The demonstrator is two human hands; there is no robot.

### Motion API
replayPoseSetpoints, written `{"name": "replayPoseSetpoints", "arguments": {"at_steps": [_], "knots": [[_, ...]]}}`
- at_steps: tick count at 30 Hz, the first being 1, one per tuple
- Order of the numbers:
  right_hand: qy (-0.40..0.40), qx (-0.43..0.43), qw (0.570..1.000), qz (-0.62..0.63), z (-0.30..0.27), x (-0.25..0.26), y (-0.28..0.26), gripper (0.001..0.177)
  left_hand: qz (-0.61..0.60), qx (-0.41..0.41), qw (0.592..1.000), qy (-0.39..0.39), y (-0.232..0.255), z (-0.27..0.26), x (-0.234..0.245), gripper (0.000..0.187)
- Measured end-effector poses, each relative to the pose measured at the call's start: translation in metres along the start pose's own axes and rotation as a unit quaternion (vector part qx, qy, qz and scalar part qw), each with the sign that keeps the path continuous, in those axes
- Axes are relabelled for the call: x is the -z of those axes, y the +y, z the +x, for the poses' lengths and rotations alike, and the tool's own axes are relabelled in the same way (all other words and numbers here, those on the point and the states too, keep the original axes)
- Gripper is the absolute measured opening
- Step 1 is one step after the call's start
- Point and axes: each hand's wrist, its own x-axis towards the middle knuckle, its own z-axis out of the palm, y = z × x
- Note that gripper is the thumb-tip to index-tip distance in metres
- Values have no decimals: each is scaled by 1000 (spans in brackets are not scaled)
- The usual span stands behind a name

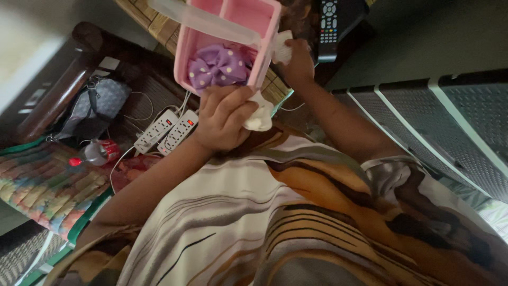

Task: The person organizes hair accessories into a small pink plastic drawer unit, placing various hair clips, ties, and small decorative items into the drawers with a cloth.

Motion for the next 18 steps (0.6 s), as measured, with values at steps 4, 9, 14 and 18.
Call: {"name": "replayPoseSetpoints", "arguments": {"at_steps": [4,9,14,18], "knots": [[-29,12,999,-5,4,-5,2,57,4,-2,1000,-2,-7,9,-5,30],[-7,11,999,-37,11,13,6,67,-35,26,999,-29,-23,32,-9,32],[57,66,995,40,32,56,-9,51,-90,64,994,23,-33,57,-4,34],[163,31,960,224,24,114,-80,32,-54,157,982,93,-43,70,9,38]]}}
